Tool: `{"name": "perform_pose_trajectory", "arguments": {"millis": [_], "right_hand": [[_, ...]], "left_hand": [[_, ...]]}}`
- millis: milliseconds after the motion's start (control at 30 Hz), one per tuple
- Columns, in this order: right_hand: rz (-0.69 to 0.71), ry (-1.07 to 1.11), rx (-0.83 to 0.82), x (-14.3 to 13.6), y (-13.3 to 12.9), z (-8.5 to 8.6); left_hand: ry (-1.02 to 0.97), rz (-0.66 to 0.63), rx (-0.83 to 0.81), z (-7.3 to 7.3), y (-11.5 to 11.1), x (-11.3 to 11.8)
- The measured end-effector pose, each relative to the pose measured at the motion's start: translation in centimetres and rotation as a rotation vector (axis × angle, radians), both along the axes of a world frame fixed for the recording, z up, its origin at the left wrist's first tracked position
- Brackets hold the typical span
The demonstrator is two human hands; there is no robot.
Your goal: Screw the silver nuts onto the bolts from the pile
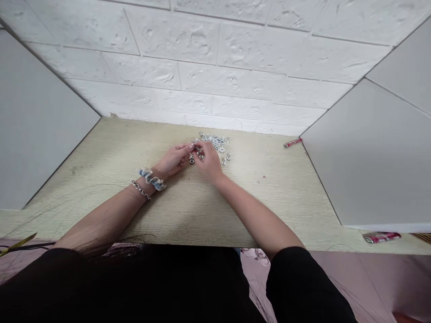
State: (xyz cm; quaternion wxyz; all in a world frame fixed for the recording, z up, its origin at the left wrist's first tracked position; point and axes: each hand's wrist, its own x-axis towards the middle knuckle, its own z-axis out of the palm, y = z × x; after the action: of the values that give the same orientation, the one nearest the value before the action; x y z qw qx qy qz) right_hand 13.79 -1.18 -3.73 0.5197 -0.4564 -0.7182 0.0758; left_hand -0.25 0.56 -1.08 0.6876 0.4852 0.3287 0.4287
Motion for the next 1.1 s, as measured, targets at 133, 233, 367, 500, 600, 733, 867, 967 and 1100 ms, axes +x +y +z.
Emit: {"name": "perform_pose_trajectory", "arguments": {"millis": [133, 233, 367, 500, 600, 733, 867, 967, 1100], "right_hand": [[-0.024, 0.027, -0.038, -0.01, -0.04, -0.01], [-0.025, 0.031, -0.039, 0.00, -0.11, 0.11], [-0.014, 0.019, -0.028, 0.05, -0.12, 0.16], [-0.037, -0.026, -0.027, 0.09, -0.16, 0.22], [-0.055, -0.059, -0.031, 0.11, -0.23, 0.35], [-0.064, -0.108, -0.005, 0.21, -0.30, 0.50], [-0.072, -0.148, 0.003, 0.29, -0.33, 0.57], [-0.079, -0.161, -0.015, 0.26, -0.33, 0.54], [-0.070, -0.121, 0.008, 0.07, -0.40, 0.40]], "left_hand": [[0.031, 0.001, 0.020, -0.10, -0.02, -0.14], [0.040, -0.010, 0.033, -0.17, 0.02, -0.20], [0.048, -0.029, 0.037, -0.25, 0.09, -0.25], [0.057, -0.051, 0.053, -0.29, 0.13, -0.27], [0.058, -0.054, 0.058, -0.28, 0.15, -0.26], [0.066, -0.051, 0.060, -0.26, 0.14, -0.23], [0.060, -0.048, 0.072, -0.23, 0.12, -0.24], [0.068, -0.049, 0.067, -0.21, 0.10, -0.22], [0.040, -0.025, 0.042, -0.05, -0.15, -0.04]]}}
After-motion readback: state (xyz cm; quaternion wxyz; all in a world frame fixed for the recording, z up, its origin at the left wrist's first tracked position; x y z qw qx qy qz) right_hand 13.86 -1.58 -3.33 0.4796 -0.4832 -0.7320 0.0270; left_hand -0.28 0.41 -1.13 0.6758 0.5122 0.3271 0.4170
